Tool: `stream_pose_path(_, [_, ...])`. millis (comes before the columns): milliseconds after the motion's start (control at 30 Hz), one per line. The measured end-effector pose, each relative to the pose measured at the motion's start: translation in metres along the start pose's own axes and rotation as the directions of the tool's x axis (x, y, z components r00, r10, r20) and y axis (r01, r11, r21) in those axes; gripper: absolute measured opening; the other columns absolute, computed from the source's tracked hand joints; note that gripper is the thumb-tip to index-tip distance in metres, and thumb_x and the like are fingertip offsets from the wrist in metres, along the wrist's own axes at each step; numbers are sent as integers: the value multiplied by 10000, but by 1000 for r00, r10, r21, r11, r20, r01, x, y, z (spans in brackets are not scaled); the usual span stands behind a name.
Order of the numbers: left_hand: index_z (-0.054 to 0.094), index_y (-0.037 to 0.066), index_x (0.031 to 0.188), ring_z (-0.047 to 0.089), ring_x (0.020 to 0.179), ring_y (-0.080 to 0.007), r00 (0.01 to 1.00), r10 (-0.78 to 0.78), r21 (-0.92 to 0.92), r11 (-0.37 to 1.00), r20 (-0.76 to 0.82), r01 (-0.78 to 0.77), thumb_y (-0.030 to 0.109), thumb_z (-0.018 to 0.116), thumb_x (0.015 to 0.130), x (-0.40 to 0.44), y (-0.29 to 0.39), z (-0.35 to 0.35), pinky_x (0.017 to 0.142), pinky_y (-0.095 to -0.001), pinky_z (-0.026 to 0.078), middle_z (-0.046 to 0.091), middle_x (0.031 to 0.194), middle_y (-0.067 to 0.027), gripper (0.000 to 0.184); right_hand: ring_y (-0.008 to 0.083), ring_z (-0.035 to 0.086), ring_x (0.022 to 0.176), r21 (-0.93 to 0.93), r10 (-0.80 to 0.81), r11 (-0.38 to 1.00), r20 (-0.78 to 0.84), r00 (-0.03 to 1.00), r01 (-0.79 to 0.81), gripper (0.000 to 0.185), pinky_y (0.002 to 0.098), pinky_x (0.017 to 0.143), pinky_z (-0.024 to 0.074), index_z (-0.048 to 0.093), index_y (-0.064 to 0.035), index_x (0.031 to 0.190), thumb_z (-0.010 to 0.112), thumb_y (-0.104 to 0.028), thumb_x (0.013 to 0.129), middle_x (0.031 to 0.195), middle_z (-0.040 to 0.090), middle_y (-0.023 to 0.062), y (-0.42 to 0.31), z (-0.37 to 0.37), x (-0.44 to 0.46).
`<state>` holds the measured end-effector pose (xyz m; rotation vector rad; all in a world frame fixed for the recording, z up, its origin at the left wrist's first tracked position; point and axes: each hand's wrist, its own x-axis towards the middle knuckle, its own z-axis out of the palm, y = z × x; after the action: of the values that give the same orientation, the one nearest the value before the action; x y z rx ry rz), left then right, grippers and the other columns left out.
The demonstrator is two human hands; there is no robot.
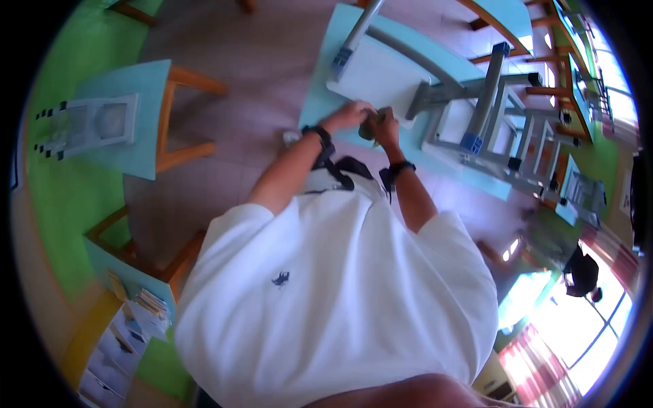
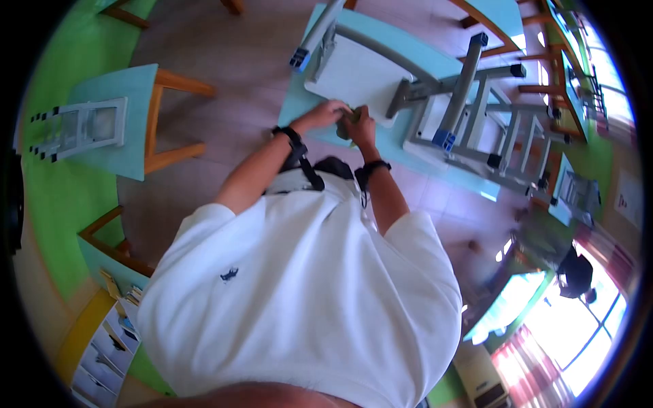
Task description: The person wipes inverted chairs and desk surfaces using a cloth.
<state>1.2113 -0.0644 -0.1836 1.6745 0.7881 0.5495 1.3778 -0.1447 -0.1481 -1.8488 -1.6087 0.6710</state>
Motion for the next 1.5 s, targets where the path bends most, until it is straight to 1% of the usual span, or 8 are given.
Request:
stream_pose_path(167, [669,27,984,652,747,-179,905,-267,-359,923,-331,142,43,450,889,-9,-29,-71,683,-351,532,683,852,-79,240,425,618,893,-149,15,987,-289,957,-60,405,500,767,488,503,-67,1080,699,-217,759,917,645,227,-2,-6,24])
stream_pose_path(233, [677,27,936,647,758,-170,827,-175,-49,983,-534,177,121,474,903,-5,33,-111,701,-347,517,684,847,-73,226,419,616,912,-282,-141,959,-347,927,41,380,491,785,488,520,-75,1083,682,-203,765,950,642,225,6,8,43])
stream_pose_path(300, [684,33,911,640,778,-165,749,-99,-182,983,-655,-30,204,490,912,24,54,-135,728,-324,493,686,853,-65,259,395,599,1002,-123,1,992,166,986,20,339,473,852,470,559,-85,1082,654,-209,780,1070,624,220,8,20,58])
stream_pose_path(467, [608,56,973,528,802,-54,831,-139,-633,717,-539,-291,241,506,965,70,152,-158,699,-264,455,586,839,10,211,362,506,1190,-391,-230,869,221,948,302,380,447,962,441,567,-67,1154,600,-164,788,1287,530,209,-4,82,55])
stream_pose_path(800, [574,41,1022,547,904,-128,885,68,-615,694,-461,-374,305,418,978,114,131,-130,830,-311,436,600,927,-39,310,361,494,1211,-242,262,952,317,912,-189,414,454,957,446,444,17,1230,508,-49,826,1205,537,238,-8,48,65])
stream_pose_path(1100, [550,20,820,552,751,-166,788,78,-510,722,-611,-467,215,456,937,124,128,-115,734,-306,449,580,775,-63,246,365,532,1138,-601,-517,657,80,852,455,308,421,933,465,494,43,1123,524,-75,841,1145,547,241,29,88,157])
stream_pose_path(1167, [545,15,775,554,717,-174,773,80,-487,734,-630,-473,195,465,928,120,129,-113,713,-305,452,575,741,-69,249,383,593,1028,-162,2,986,184,983,29,230,449,874,488,521,36,1039,520,-60,830,1051,599,260,6,75,183])
stream_pose_path(1500, [474,39,769,508,696,-193,758,-23,-582,655,-652,-481,177,371,945,118,135,-111,728,-321,447,517,707,-80,245,438,610,886,-21,-41,999,172,984,45,158,519,739,487,449,-30,1012,480,-82,867,938,624,239,-28,96,144])
